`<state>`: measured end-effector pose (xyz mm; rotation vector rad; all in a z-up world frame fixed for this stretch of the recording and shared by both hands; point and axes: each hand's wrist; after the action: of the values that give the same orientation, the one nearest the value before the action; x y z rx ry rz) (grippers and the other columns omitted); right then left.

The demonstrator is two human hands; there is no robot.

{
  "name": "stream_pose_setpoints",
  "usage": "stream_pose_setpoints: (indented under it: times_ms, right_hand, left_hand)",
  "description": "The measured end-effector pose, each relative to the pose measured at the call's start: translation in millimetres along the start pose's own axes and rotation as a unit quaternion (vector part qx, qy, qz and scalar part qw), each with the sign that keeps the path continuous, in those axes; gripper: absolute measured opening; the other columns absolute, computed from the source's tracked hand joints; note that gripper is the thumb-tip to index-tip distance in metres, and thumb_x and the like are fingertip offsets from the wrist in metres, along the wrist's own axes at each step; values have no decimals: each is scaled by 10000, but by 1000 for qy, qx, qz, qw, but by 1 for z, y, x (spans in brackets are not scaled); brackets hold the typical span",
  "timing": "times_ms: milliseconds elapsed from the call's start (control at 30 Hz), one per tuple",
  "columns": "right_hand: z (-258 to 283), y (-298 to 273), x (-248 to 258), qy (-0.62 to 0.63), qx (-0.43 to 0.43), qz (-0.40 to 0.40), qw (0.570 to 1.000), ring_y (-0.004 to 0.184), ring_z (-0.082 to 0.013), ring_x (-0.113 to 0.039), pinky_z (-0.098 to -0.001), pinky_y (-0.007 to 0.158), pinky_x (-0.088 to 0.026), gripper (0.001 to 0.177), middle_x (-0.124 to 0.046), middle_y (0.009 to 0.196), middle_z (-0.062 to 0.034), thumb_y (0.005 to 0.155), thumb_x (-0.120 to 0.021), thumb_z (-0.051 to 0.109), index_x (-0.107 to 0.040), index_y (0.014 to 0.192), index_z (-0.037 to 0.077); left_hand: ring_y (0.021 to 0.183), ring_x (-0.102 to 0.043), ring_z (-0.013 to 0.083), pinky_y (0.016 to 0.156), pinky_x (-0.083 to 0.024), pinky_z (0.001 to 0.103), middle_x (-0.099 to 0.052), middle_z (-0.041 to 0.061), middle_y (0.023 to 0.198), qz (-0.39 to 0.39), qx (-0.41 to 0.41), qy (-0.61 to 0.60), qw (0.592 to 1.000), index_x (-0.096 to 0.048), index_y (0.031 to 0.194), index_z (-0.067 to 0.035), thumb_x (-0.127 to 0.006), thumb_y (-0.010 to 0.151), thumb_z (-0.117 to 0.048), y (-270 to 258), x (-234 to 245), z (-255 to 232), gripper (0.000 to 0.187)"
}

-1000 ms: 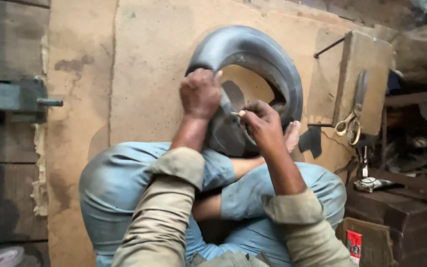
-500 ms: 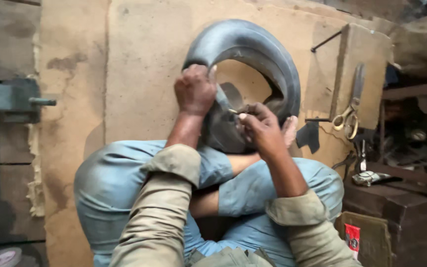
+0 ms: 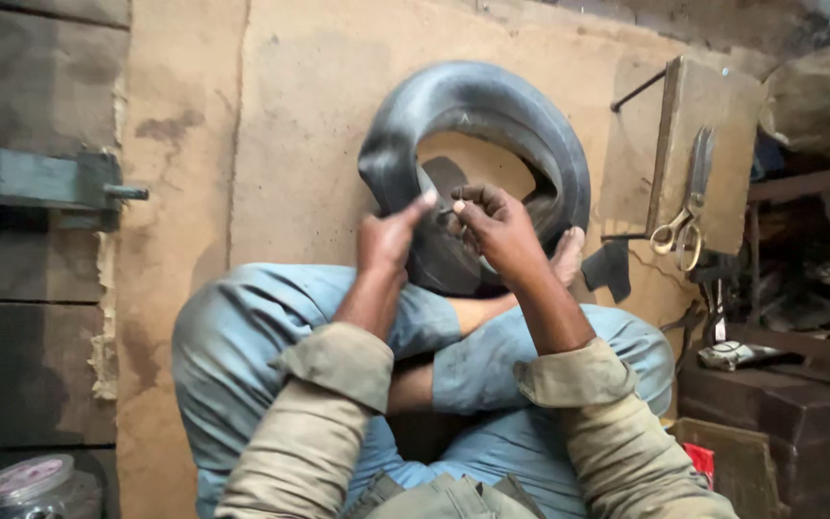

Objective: The person sits on the floor and repairs a motorcycle tire by hand. They use a metal tool to scrape and clean the inner surface of the tire, then apply a patch to a specific area. The person also uses a small container to apply a substance, likely glue or sealant, to the patch area.

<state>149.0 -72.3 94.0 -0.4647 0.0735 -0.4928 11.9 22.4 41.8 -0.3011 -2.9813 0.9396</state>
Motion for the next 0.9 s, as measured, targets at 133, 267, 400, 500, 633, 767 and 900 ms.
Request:
stream_pose_setpoints:
  times_ms: [133,267,400,500,633,767,900]
  right_hand:
    - [3,-7,-4,-44,3,13,999,582,-54,-555,-214,513,-415,302,-714,810,-53,985,-675,169,-644,1227,-9]
    - [5,-8,-6,-68,16,22,997,585,-60,-560,-220,513,-426,291,-721,812,-39,970,-688,170,-658,1199,-7]
    - [-8,-8,6,-101,30,1,994,683,-65,-619,-221,567,-459,292,-733,876,-40,948,-703,157,-692,1193,-1]
    - [-27,1,24,-68,104,8,992,798,-89,-675,-241,679,-535,335,-741,1000,-50,921,-650,107,-681,1236,-2]
    - [-43,14,31,-97,23,-65,993,815,-77,-653,-229,706,-506,291,-733,989,-25,941,-721,265,-701,1120,36]
    - [-39,28,37,44,-230,-25,972,662,-103,-574,-251,580,-434,340,-646,818,18,947,-685,440,-678,955,101]
    - [-52,41,36,52,-219,42,973,602,-99,-457,-259,518,-323,317,-551,733,34,966,-745,410,-651,906,114]
  left_hand:
    - [788,-722,268,699,-590,402,-762,228,949,51,84,-65,993,-702,1018,158,-929,638,-334,6,-6,34,662]
    - [780,-702,257,694,-564,423,-774,223,854,27,28,101,994,-736,896,141,-888,700,-379,28,-10,59,576]
    - [802,-717,312,754,-540,435,-718,305,855,-7,-61,195,979,-717,872,128,-895,748,-419,42,-13,74,588]
    - [812,-709,330,769,-540,436,-726,304,871,-2,-68,176,982,-721,885,122,-884,755,-393,39,-15,76,556]
    - [785,-719,262,742,-561,406,-766,211,891,35,-19,40,998,-720,948,106,-855,747,-307,26,-14,64,478]
    - [798,-726,236,744,-590,386,-766,159,942,111,49,-122,985,-684,1026,105,-849,741,-215,20,-6,51,460]
    - [787,-713,227,730,-577,374,-767,167,938,126,23,-59,990,-710,1036,120,-847,744,-231,19,-1,42,477]
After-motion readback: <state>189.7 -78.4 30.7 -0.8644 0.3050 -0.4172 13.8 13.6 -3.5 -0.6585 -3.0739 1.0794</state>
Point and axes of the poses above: each hand's wrist, its own y-axis towards the middle knuckle, its own x-axis out of the back of the hand, z = x × y
